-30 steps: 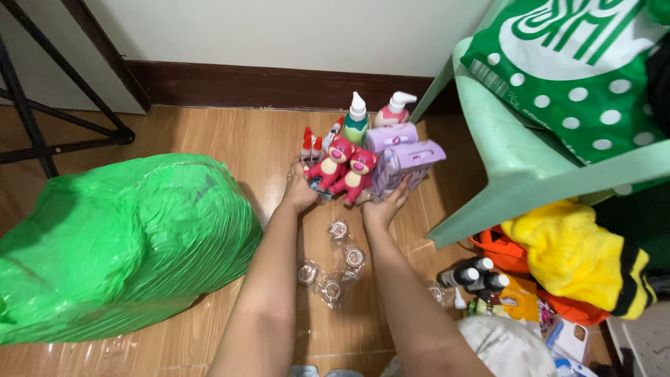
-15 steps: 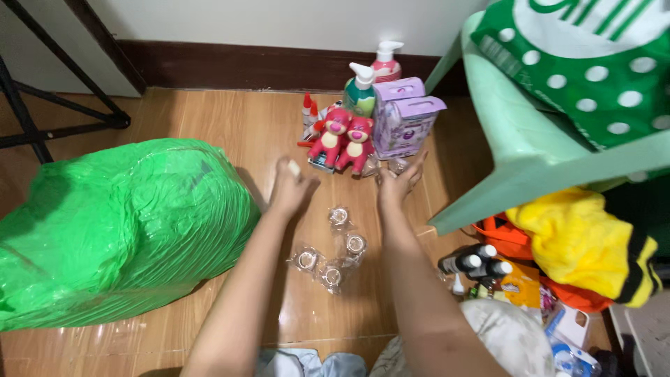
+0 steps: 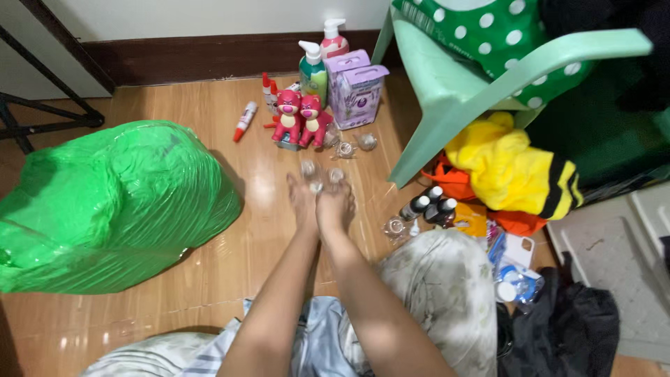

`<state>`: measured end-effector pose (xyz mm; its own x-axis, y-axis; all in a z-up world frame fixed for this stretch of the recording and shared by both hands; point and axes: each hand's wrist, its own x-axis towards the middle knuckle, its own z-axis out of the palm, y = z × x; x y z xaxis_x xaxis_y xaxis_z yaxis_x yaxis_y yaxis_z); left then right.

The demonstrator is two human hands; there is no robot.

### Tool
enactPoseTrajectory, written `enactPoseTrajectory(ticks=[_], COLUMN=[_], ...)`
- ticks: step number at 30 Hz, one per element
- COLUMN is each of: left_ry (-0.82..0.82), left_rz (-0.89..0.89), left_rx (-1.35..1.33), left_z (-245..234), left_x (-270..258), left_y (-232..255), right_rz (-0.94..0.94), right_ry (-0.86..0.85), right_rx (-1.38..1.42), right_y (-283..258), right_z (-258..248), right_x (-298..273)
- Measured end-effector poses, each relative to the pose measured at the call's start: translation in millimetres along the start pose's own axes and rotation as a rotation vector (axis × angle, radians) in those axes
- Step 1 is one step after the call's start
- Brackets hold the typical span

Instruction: The person sits on the floor and unwraps plastic-wrapped pink toy figures, setting them aside. They then open a green plastic bag, pull out black mailer envelopes, a teal package, white padded envelopes, and a small cardboard box, placing the opened parcels on the floor.

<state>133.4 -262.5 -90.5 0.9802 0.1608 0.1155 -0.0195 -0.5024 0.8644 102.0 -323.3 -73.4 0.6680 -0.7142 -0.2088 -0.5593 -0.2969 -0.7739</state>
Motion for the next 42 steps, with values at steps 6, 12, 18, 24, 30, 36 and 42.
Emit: enactPoseTrajectory(ticks=[6, 12, 18, 24, 30, 36, 42], left_ry=[-0.050, -0.075, -0.107, -0.155, -0.331, -0.256, -0.254], left_rz=[0.117, 0.095, -0.038, 0.257, 0.249, 0.360, 0.306], left_rx=[-0.262, 0.159, 0.280, 0.530, 0.490, 0.446, 0.462], left_z=[47.3, -66.6, -171.1, -147.1, -134.2, -141.5, -142.8], left_x=[65.0, 51.7, 13.0, -2.7, 19.4, 27.6, 24.3], left_y=[22.3, -2.8, -34.7, -83.3, -94.9, -90.9, -84.8], right_rz=[0.230, 0.035, -0.637, -0.954, -1.248, -1.196, -0.707], right_ry=[0.027, -0.048, -0.222, -0.246, -0.185, -0.342, -0.102], right_rx=[0.097, 0.029, -0.053, -0.450, -0.758, -0.850, -0.277], right_y=[-8.5, -12.4, -54.7, -143.3, -194.1, -191.4, -186.6], right_z=[-35.6, -10.5, 49.5, 155.6, 252.9, 291.3, 269.6], right_x=[-16.8, -37.3, -42.5, 24.6, 80.4, 108.4, 131.1])
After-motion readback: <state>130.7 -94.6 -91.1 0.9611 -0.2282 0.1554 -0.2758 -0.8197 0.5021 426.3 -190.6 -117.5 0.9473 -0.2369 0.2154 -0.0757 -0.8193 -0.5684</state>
